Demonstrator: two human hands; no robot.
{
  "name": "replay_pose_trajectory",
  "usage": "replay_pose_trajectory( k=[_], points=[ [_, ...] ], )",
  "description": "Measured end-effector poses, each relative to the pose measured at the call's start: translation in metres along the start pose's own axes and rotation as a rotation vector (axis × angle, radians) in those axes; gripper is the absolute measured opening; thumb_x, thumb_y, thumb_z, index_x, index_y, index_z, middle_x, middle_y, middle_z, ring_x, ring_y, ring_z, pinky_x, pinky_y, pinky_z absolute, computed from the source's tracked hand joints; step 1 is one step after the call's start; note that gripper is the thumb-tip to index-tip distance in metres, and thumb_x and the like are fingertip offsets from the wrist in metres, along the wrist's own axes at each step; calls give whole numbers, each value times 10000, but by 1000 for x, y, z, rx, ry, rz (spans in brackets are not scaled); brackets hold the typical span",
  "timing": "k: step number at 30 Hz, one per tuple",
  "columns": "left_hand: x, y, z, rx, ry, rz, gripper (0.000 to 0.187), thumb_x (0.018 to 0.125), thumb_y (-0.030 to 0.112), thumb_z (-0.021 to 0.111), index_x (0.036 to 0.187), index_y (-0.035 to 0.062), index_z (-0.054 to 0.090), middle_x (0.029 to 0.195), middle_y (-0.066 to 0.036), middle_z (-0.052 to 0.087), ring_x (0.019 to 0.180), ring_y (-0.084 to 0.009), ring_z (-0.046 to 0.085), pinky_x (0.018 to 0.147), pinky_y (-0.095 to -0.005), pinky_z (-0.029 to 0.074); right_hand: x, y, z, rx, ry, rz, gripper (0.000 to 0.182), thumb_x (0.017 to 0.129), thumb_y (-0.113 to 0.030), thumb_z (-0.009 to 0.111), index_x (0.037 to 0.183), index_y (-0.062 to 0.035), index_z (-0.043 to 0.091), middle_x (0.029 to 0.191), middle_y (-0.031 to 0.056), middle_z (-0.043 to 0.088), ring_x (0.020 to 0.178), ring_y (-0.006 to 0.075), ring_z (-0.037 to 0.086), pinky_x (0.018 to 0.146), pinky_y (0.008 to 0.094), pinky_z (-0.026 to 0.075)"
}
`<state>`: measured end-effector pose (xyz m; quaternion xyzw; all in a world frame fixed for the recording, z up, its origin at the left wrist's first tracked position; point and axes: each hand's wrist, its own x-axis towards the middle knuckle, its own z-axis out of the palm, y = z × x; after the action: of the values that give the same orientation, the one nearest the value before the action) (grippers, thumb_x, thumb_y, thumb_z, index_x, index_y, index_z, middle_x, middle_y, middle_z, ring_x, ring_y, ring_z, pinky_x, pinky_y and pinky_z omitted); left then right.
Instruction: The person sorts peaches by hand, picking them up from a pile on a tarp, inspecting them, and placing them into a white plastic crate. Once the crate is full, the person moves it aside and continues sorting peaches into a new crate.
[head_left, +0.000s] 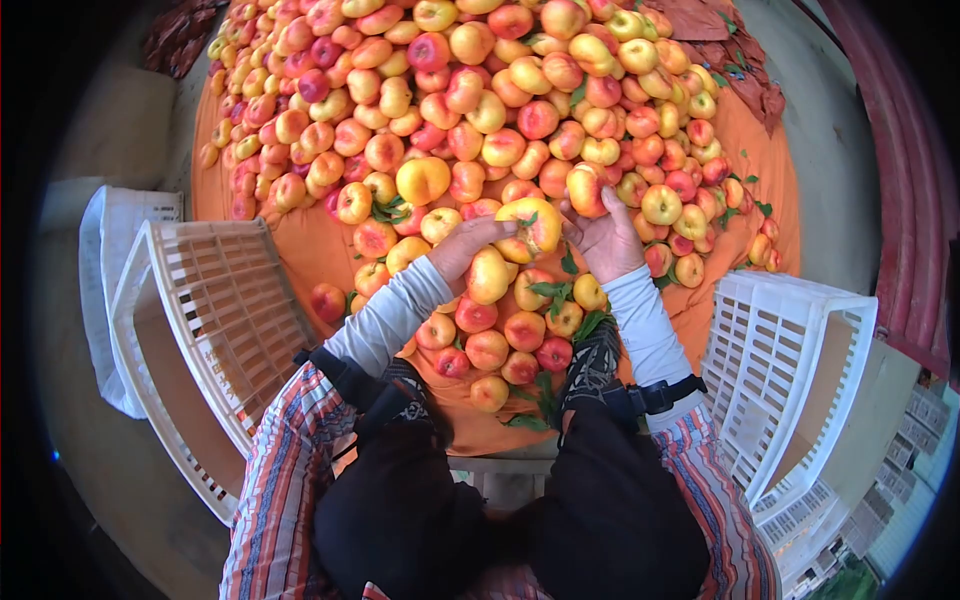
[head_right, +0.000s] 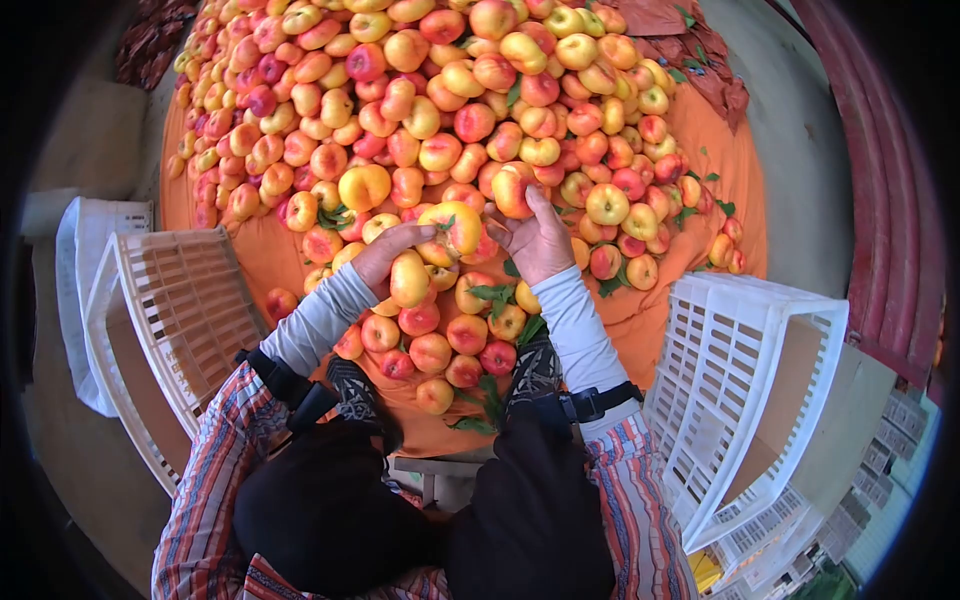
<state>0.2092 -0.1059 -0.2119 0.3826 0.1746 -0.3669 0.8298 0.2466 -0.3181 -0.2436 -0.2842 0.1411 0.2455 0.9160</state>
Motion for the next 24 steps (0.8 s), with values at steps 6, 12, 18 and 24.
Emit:
replay_pose_trajectory(
  k=[6, 12, 18, 24],
  points=[
    [1, -2, 4, 177, 7, 23, 403, 847, 233, 498, 1176, 3, 463, 1070, -98, 561, 959, -200, 557, 822, -318, 468, -8, -15, -35, -5, 150, -113, 336, 826, -266, 582, 1095, -96, 474, 955, 85, 577, 783, 233, 612, 599, 290, 527],
    [-7, 1, 7, 110, 85, 15, 325, 841, 252, 484, 1053, 6, 502, 950, -85, 569, 829, -187, 569, 716, -315, 493, -27, -52, -71, 136, 281, -286, 381, 808, -232, 600, 1117, -56, 465, 1086, 124, 510, 950, 259, 544, 749, 315, 510],
    [-7, 2, 2, 114, 117, 33, 323, 832, 258, 501, 1048, 17, 501, 920, -84, 579, 768, -182, 580, 629, -281, 504, -25, -132, -155, 405, 582, -609, 366, 799, -210, 610, 1061, 2, 467, 1049, 175, 485, 916, 265, 528, 786, 353, 512],
    [-2, -2, -10, 77, 128, 16, 321, 828, 267, 516, 1038, 24, 509, 901, -81, 585, 760, -183, 578, 610, -278, 496, -24, -184, -201, 527, 985, -942, 430, 854, -301, 487, 1137, 0, 369, 1094, 149, 460, 915, 260, 521, 796, 386, 505]
  ],
)
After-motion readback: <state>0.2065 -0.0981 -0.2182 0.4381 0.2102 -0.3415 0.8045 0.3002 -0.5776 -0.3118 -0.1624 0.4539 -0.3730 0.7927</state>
